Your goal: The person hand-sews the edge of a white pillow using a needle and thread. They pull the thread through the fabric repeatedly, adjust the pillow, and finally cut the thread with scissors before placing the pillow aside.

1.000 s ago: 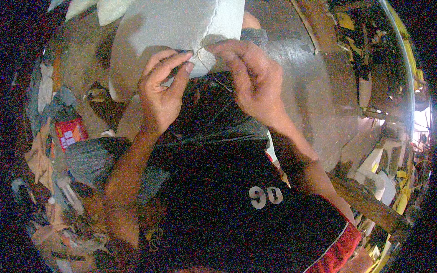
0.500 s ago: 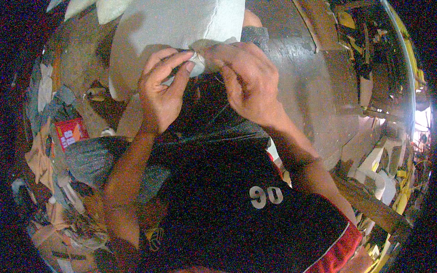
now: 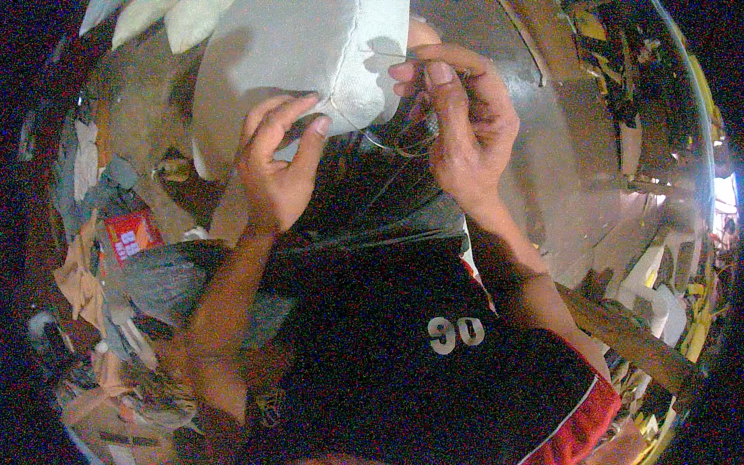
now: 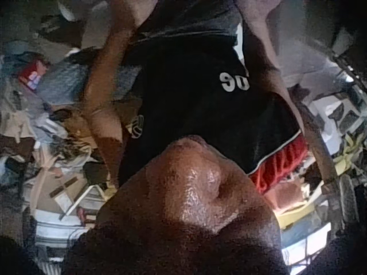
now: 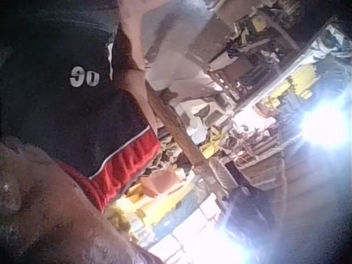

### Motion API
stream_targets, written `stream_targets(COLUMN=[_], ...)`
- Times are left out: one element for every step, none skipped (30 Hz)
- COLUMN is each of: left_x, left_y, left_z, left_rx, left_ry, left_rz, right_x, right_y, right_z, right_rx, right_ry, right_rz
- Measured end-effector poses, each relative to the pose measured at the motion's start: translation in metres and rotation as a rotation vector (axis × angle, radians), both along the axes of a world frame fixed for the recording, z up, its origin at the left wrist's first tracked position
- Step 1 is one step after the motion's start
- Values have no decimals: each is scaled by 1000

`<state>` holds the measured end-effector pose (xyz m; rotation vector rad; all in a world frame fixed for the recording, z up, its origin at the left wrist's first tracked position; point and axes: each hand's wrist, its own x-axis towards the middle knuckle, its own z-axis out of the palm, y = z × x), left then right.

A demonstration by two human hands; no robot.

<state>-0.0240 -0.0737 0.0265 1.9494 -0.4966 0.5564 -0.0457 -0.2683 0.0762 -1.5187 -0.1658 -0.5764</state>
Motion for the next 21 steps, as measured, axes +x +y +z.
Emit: stream_targets(left_x=[-1,-2,-3,-2,0,2,3,0,1,2,3,3,1,0,-1,-2,-2,-2,-1,0,1], left_y=[-2,-5,-9,-13,-13,-12,-12,-10,-7,-4,-1,1,3,4,6,7,8,8,7,6,5], left_z=[4,10,14,15,13,10,9,12,11,10,9,11,14,17,17,17,18,17,17,16,18], left_rx=[12,24,35,67,70,72,75,63,61,60,59,47,36,25,26,28,29,8,-14,-36,-48], left_ry=[-29,-58,-90,-100,-109,-117,-124,-83,-80,-76,-72,-59,-46,-32,-34,-36,-38,-10,19,47,93], left_rz=[16,32,51,89,69,49,29,16,20,23,27,17,8,-2,-18,-33,-49,-28,-7,13,34], right_x=[-1,-3,-4,-5,-6,-7,-8,-8,-9,-10,-10,-10,-11,-13,-16,-18,-23,-26,-26,-26,-25], right_y=[0,0,-1,-2,-3,-4,-4,-4,-3,-3,-3,-3,-3,-3,-3,-3,-4,-4,-3,-2,-2], right_z=[0,1,1,-1,-3,-5,-5,-5,-6,-5,-4,-2,-2,-2,-2,-2,-3,-4,-4,-4,-5], right_rx=[-4,-7,-12,-27,-43,-59,-47,-35,-20,-34,-48,-67,-115,-163,-199,-233,-252,-270,-340,-411,-480], right_ry=[12,24,33,40,47,56,55,54,56,47,38,31,-2,-35,-38,-43,-20,7,1,-6,-15], right_rz=[-18,-35,-50,-60,-71,-81,-76,-72,-67,-65,-64,-61,-47,-32,-6,21,55,91,79,68,55])
